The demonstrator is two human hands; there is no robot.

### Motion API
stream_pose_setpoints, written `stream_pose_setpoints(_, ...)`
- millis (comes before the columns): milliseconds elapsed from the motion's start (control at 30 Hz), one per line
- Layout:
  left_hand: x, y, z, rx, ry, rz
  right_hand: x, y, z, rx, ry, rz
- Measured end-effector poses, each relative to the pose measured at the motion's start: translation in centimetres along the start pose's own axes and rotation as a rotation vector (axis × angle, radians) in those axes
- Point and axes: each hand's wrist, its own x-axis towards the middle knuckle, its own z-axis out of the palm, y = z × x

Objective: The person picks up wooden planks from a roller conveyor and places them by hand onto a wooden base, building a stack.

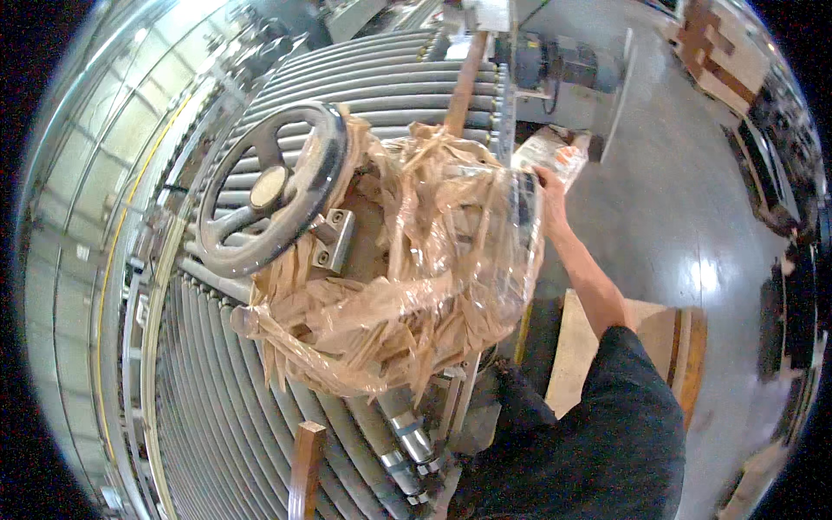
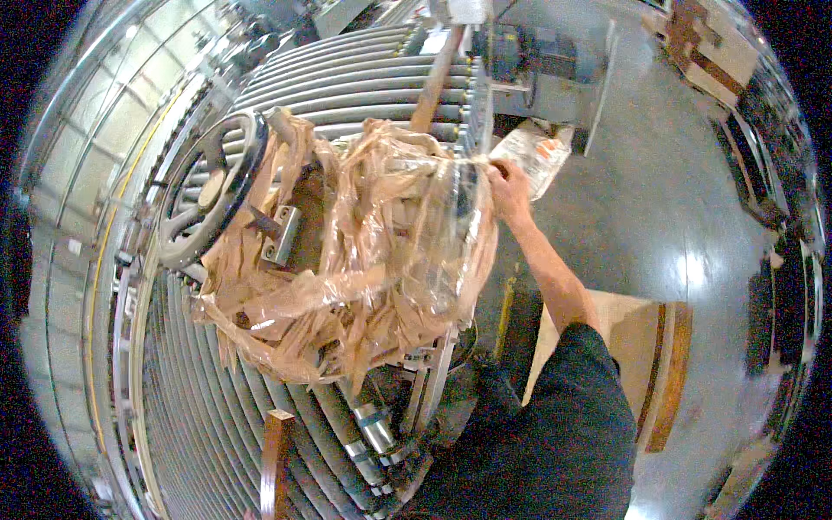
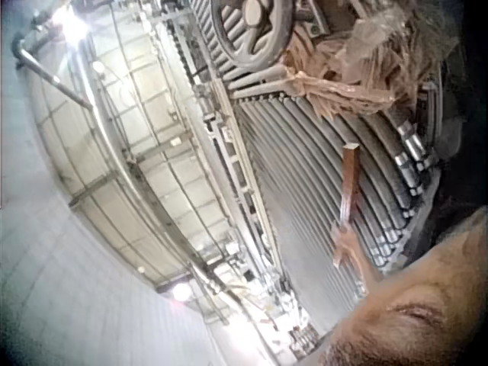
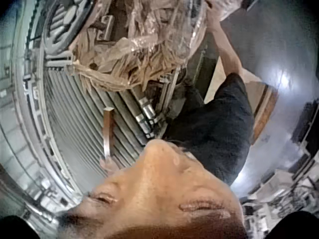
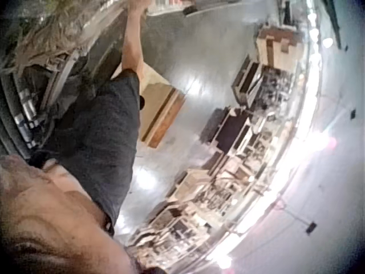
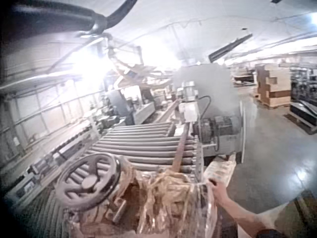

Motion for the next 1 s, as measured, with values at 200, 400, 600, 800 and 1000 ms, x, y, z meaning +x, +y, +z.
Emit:
stream_pose_setpoints(200, 10.0, 18.2, 5.2, -0.42, -0.167, -0.145, -9.8, 4.1, -5.5, 0.09, 0.092, 0.229)
stream_pose_setpoints(400, 13.7, 25.2, 6.2, -0.722, -0.254, 0.045, -20.9, 8.1, -9.3, 0.163, 0.027, 0.382)
stream_pose_setpoints(600, 12.9, 24.7, 8.4, -0.941, -0.198, 0.176, -32.8, 1.7, -9.8, 0.225, -0.007, 0.399)
stream_pose_setpoints(800, 10.8, 26.0, 10.6, -1.081, -0.125, 0.208, -42.6, -2.9, -11.7, 0.192, -0.101, 0.38)
stream_pose_setpoints(1000, 13.3, 30.2, 12.1, -0.931, -0.044, 0.276, -46.1, -5.7, -12.3, 0.165, -0.214, 0.365)
